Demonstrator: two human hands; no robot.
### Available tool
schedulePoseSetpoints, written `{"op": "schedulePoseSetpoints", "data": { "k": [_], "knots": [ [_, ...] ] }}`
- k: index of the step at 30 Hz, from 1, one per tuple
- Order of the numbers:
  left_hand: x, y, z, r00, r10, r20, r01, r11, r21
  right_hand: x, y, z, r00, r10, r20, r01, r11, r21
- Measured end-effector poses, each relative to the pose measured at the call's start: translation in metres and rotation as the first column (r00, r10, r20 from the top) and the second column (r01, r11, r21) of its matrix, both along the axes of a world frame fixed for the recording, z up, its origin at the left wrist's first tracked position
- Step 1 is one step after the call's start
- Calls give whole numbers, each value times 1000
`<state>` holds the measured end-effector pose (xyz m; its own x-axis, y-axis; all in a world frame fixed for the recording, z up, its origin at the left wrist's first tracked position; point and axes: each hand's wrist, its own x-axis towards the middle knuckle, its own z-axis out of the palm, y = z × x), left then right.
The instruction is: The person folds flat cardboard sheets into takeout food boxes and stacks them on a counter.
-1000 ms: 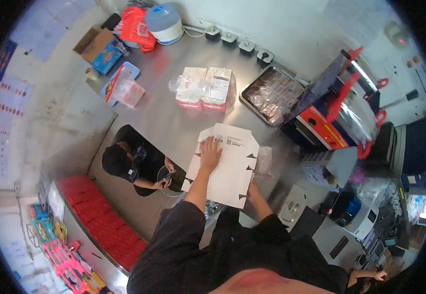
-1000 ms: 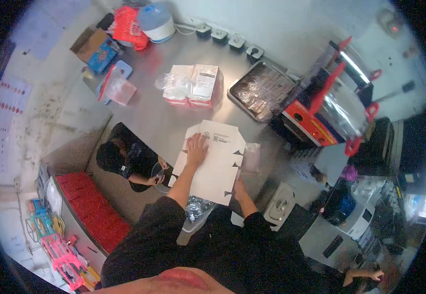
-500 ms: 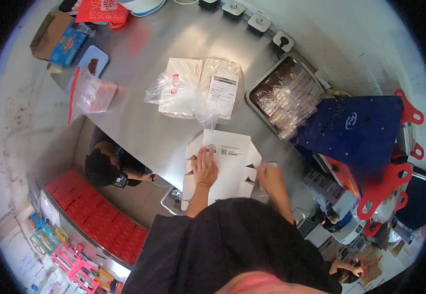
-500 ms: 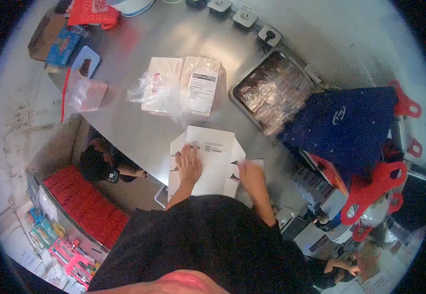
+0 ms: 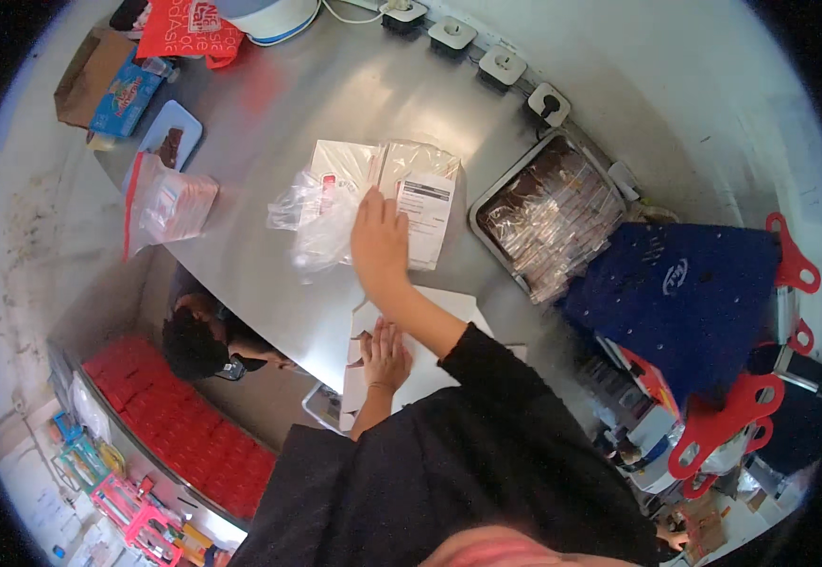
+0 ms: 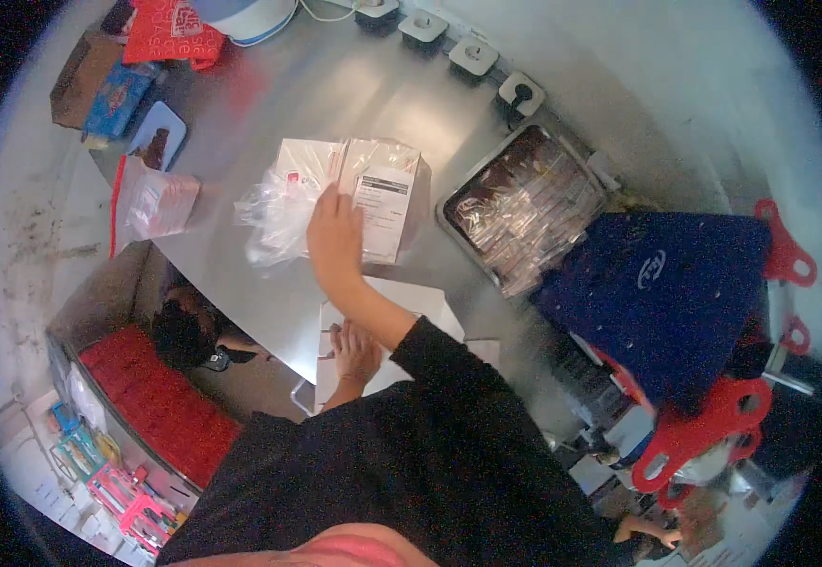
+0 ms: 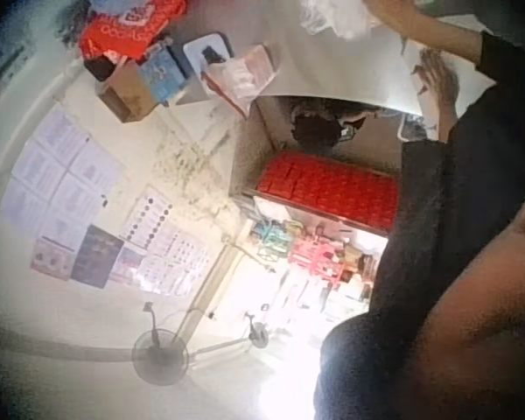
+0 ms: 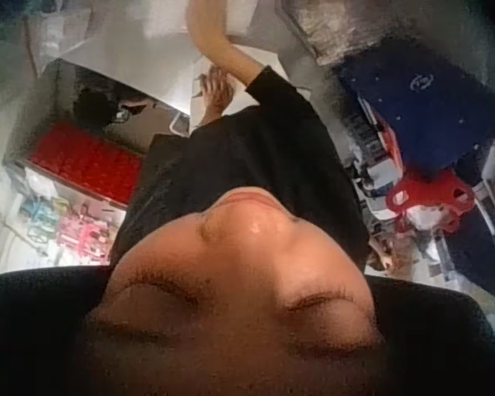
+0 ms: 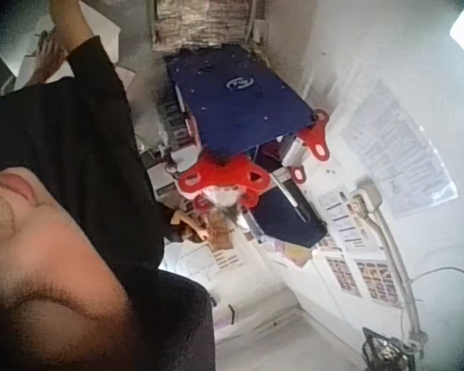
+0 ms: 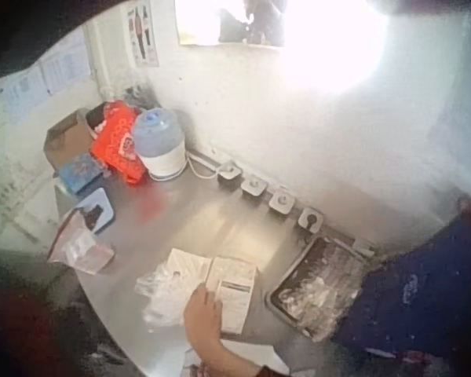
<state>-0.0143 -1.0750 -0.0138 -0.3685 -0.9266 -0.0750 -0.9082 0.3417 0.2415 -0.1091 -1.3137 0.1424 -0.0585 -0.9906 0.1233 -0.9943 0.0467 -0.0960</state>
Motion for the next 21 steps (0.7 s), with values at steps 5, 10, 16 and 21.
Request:
{"op": "schedulePoseSetpoints", "data": {
  "k": [5,10,16,21],
  "knots": [
    [0,2,1,998,-5,60,5,1000,5,2,7,-11,967,64,-245,-70,997,-16],
    [-3,-2,8,998,-20,60,21,1000,-19,-11,9,-13,987,116,-113,-125,990,-72],
    [-2,-4,10,998,-21,56,25,998,-57,-11,9,-14,988,117,-104,-126,989,-82],
    [-5,-8,20,998,-16,-65,10,996,-91,-5,16,-25,996,87,-19,-88,993,-73]
  ]
}}
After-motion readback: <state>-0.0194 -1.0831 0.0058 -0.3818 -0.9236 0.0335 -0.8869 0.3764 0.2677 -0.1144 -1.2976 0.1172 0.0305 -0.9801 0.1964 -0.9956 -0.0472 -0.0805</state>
